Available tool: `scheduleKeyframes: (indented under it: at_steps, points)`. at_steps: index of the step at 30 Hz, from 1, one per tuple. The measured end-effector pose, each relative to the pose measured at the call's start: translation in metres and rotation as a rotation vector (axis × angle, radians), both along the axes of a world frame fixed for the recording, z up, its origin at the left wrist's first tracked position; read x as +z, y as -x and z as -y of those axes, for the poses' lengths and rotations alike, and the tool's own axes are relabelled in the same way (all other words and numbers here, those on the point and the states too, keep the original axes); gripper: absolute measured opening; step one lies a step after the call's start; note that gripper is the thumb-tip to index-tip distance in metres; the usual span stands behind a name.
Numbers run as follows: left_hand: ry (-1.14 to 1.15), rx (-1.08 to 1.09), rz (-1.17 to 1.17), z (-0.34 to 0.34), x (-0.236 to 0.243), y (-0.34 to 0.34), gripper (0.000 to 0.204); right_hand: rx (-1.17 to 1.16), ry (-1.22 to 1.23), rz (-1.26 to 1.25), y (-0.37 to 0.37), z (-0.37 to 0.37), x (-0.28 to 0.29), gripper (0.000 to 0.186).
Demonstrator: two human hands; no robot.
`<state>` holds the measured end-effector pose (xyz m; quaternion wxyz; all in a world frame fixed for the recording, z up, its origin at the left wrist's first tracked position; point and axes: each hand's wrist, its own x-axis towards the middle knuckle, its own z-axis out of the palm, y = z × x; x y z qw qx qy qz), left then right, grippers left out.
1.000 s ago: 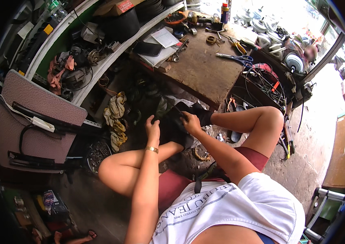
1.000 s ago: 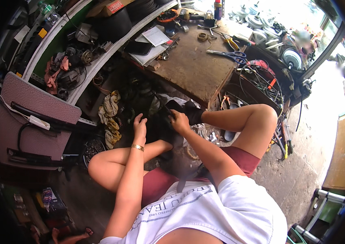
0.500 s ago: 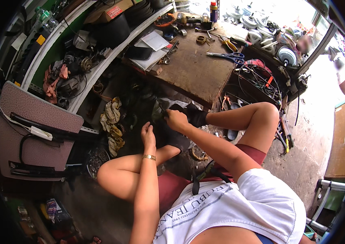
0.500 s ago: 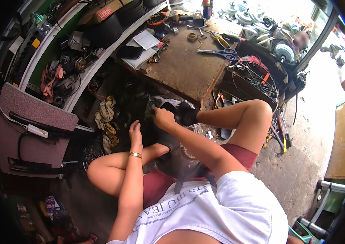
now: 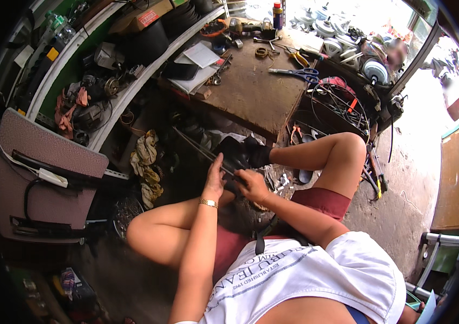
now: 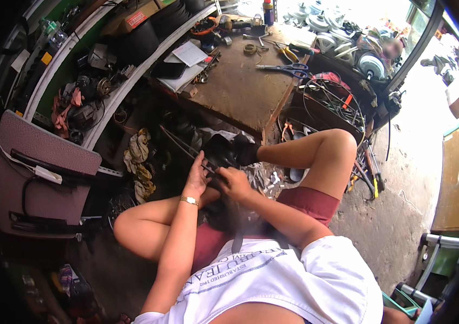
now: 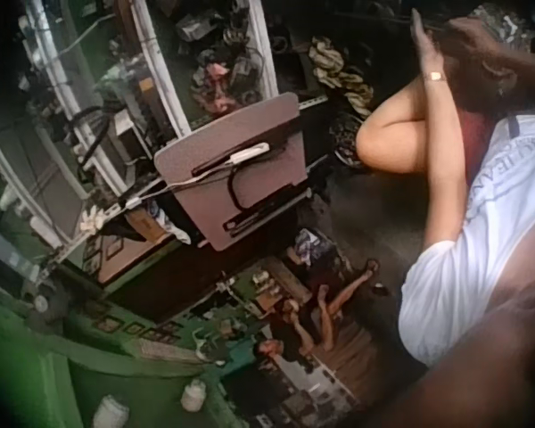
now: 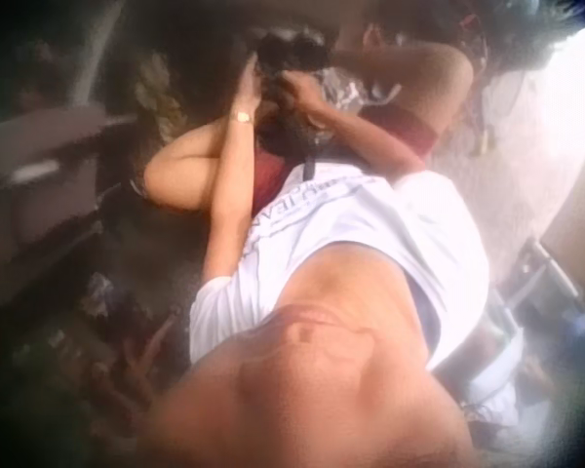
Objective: The person uses a screwdriver to pry or loosen a metal component on a black appliance housing held in their lap. They then use a file to scrape or smooth edges of the component and continue working on the assembly by hand.
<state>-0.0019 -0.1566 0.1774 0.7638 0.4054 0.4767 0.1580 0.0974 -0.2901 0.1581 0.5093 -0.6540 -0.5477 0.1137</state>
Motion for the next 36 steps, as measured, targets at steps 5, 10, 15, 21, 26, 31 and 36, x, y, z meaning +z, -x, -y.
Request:
scheduleKeyframes:
  at_steps: [5, 10, 15, 21, 26, 31, 36]
  points:
    - [-0.218, 0.061, 0.078, 0.005, 0.068, 0.022, 0.093, -0.148, -0.179, 0.265, -0.056, 0.010, 0.039, 0.030]
    - [-0.441, 0.158, 0.078, -0.013, 0.128, 0.078, 0.080, -0.428, -0.004, 0.499, -0.130, -0.013, 0.080, 0.026]
    - [-0.601, 0.190, 0.170, -0.009, 0.186, 0.128, 0.059, -0.443, 0.201, 0.642, -0.176, -0.040, 0.074, 0.022]
    - [-0.693, 0.161, 0.210, 0.000, 0.222, 0.153, 0.053, -0.478, 0.526, 0.756, -0.194, -0.055, 0.044, 0.043]
    - [-0.703, 0.189, 0.214, 0.003, 0.217, 0.164, 0.049, -0.473, 0.487, 0.830, -0.174, -0.053, 0.016, 0.060]
    - [-0.577, 0.214, 0.231, 0.003, 0.196, 0.169, 0.044, -0.403, 0.533, 0.827, -0.176, -0.056, 0.017, 0.060]
    - [-0.565, 0.227, 0.269, 0.000, 0.193, 0.156, 0.042, -0.371, 0.589, 0.802, -0.180, -0.054, 0.021, 0.060]
